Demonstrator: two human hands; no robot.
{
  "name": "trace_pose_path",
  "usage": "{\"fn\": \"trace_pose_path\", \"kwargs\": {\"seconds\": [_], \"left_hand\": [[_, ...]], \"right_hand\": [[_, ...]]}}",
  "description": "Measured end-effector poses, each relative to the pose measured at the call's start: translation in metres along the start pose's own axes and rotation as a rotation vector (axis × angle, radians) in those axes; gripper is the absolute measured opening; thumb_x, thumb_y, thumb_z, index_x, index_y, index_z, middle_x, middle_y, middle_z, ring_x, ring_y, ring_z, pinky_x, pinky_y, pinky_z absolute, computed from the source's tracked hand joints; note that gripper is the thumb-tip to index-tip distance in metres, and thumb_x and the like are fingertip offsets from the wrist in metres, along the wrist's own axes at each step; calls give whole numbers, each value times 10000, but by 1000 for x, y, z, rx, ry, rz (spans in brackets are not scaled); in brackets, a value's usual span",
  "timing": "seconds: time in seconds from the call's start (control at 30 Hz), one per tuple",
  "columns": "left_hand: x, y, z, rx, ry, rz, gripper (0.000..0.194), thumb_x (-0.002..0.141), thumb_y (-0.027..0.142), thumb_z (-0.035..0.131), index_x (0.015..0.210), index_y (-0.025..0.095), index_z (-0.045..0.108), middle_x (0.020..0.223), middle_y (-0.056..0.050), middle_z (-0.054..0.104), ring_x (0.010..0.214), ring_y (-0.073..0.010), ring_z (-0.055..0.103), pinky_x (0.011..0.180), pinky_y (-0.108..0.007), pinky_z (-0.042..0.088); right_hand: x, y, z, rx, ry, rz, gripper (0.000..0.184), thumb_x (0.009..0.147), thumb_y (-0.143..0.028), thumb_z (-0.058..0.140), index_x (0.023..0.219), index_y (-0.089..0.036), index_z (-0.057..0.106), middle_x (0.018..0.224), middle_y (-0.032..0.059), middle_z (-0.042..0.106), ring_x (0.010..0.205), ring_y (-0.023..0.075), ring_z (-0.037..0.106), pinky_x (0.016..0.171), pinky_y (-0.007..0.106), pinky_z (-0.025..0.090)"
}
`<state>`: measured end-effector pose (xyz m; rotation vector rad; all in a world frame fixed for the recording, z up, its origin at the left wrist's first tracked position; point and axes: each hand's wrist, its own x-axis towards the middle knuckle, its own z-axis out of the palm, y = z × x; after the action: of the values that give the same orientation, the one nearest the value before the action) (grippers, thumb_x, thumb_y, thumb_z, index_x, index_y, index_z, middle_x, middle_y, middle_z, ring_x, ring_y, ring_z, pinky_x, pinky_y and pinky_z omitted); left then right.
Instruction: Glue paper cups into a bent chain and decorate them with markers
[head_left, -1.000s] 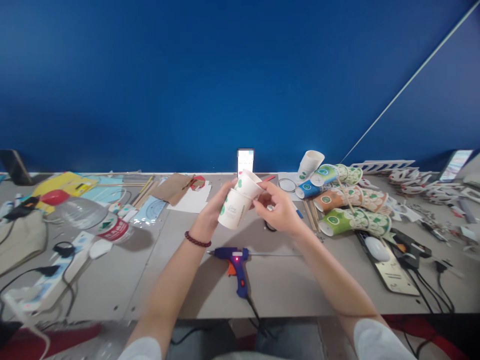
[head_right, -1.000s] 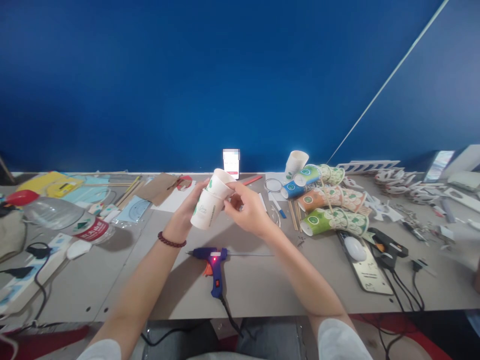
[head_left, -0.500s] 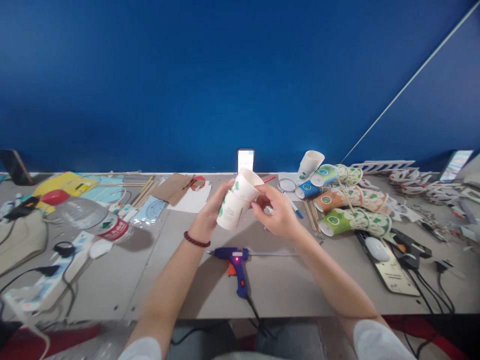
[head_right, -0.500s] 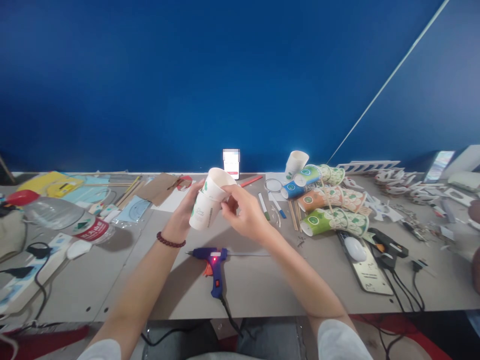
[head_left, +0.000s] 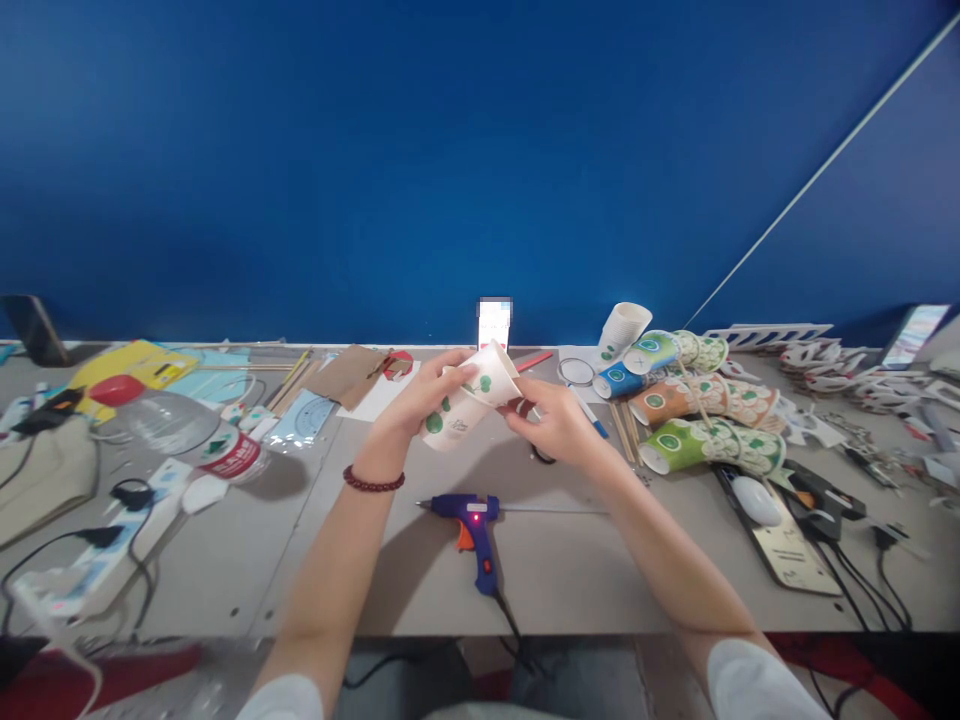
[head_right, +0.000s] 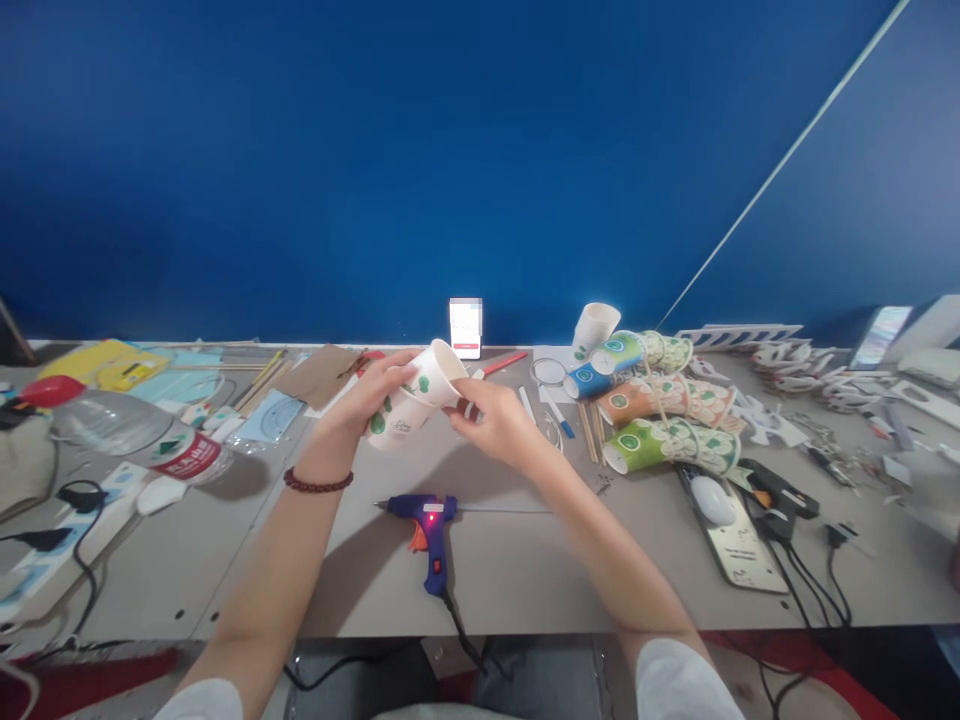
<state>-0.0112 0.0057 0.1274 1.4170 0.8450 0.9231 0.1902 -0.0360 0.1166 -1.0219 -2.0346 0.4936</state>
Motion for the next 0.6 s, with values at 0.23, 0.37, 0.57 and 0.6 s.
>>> {"fn": "trace_pose_path", "kwargs": {"seconds": [0.23,0.37,0.57,0.6], "left_hand": [[1,-2,-1,88,33,20,416,771,480,629,1089,211,628,1106,-71,656,814,-149,637,624,-215,478],[-1,0,-1,98,30,23,435,771,487,627,1107,211,616,1113,-80,655,818,-159,636,624,-227,482],[-2,1,-2,91,15,40,420,780,487,632,1106,223,627,1094,-61,660,842,-160,630,657,-229,477],[-2,1,-3,74,15,34,419,792,502,611,1109,228,628,1070,-58,667,841,-162,631,662,-233,480]], "right_hand": [[5,11,4,47,12,19,73,788,-200,578,812,-173,641,726,24,672,613,136,593,591,238,476],[4,13,5,78,32,0,102,780,-193,580,842,-177,659,782,28,704,646,145,636,630,241,496],[3,15,9,40,86,-57,128,793,-193,570,869,-178,673,812,35,725,686,157,664,637,232,495],[2,16,10,37,89,-66,129,796,-195,570,872,-178,674,801,33,725,681,156,665,629,229,494]]}}
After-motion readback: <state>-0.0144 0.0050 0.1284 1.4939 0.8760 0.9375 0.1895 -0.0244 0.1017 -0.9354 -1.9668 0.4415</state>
